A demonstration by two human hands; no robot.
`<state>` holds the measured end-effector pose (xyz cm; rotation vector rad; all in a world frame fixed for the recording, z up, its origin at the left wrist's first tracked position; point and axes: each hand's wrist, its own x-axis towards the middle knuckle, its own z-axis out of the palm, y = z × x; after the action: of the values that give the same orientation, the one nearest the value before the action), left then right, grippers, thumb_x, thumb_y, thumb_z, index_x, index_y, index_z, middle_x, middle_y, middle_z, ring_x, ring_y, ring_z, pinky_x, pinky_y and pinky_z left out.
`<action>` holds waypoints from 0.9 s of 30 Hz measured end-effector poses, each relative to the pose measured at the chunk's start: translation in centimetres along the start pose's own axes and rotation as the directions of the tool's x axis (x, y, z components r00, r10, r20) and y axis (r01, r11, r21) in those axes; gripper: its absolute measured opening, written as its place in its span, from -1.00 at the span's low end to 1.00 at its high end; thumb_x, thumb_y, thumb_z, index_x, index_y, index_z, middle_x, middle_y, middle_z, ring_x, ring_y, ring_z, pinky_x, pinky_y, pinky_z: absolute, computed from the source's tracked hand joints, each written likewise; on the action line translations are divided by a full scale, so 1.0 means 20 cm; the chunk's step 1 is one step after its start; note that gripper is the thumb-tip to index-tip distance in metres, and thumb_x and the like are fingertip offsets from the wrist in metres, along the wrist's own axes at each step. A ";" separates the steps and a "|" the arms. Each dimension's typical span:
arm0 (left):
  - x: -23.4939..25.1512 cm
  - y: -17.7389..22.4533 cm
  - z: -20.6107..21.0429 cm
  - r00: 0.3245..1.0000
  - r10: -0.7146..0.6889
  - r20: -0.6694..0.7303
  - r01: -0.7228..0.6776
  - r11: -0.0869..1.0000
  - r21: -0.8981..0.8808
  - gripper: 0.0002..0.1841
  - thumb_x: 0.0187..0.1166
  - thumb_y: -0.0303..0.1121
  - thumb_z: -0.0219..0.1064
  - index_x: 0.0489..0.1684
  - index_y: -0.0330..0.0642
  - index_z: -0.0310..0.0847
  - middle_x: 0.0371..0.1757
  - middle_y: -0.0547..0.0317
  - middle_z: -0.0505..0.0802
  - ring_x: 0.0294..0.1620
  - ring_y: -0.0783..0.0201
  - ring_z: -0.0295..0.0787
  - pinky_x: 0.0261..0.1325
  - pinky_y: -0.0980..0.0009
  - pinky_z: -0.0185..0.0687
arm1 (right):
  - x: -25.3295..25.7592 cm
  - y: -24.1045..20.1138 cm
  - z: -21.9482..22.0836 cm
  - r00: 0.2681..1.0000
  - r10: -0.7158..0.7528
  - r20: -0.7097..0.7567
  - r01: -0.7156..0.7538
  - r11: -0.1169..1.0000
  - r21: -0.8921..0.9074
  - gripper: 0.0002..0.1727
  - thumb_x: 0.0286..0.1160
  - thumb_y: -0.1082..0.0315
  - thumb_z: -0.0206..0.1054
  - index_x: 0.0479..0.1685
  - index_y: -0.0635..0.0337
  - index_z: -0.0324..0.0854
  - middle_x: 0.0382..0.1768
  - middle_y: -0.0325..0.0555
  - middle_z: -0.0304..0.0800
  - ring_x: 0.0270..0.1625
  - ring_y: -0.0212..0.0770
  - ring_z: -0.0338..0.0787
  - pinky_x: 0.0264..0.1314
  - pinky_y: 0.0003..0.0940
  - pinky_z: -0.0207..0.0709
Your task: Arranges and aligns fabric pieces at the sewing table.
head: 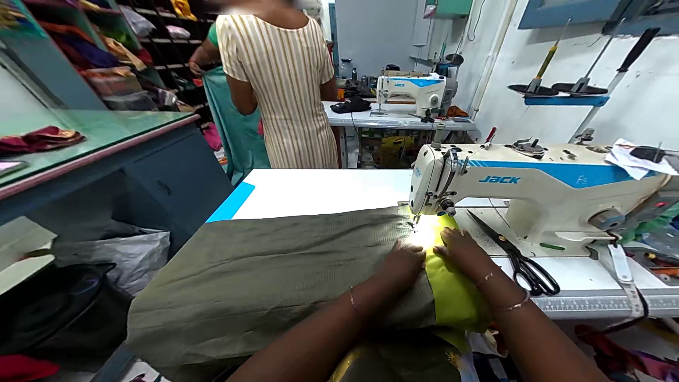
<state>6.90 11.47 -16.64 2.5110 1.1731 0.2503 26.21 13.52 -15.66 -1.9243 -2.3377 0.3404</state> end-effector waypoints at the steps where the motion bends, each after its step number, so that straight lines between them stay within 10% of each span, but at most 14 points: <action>1: -0.05 0.05 0.02 0.999 -0.032 0.019 0.033 0.999 -0.016 -0.56 0.86 -0.26 0.09 0.61 -0.23 0.52 0.68 -0.04 0.57 0.78 0.00 0.36 0.86 -0.23 -0.12 | -0.05 -0.06 -0.01 1.000 0.011 -0.023 -0.011 1.000 -0.014 -0.45 0.73 0.31 0.27 0.55 0.55 0.42 0.64 0.42 0.39 0.75 0.33 0.32 0.80 0.26 0.05; 4: -0.14 0.07 0.05 0.981 -0.127 0.147 0.133 0.990 -0.036 -0.36 0.87 0.09 -0.07 0.90 0.07 0.12 0.92 0.33 0.18 0.96 0.20 -0.19 0.78 -0.45 -0.68 | -0.19 -0.22 -0.01 0.990 0.050 0.130 -0.058 0.997 0.059 -0.46 0.85 0.24 0.11 0.65 0.41 0.36 0.70 0.30 0.34 0.74 0.24 0.37 0.74 0.16 0.21; 6: -0.16 0.02 0.06 0.984 -0.123 0.131 0.123 0.992 0.011 -0.24 0.74 0.32 -0.04 0.92 0.24 0.06 0.93 0.50 0.15 0.97 0.24 -0.27 0.72 -0.53 -0.78 | -0.22 -0.23 0.04 0.973 0.051 0.223 -0.074 0.993 0.095 -0.36 0.90 0.19 -0.01 0.83 0.36 0.08 0.87 0.22 0.00 0.89 0.15 0.05 0.87 0.10 -0.05; 27: 0.06 -0.14 -0.01 0.992 -0.109 0.058 0.110 0.994 -0.002 -0.15 0.54 0.43 0.19 0.84 0.26 0.26 0.87 0.39 0.30 0.94 0.23 -0.08 0.73 -0.54 -0.68 | 0.04 -0.04 0.06 0.986 -0.081 0.144 0.065 0.991 0.116 -0.36 0.94 0.15 -0.14 0.87 0.30 0.01 0.89 0.15 -0.03 0.92 0.13 -0.04 0.90 0.14 -0.25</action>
<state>5.59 14.21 -17.48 2.4232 1.2806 0.1515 24.97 13.95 -16.70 -1.8159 -2.4157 0.6131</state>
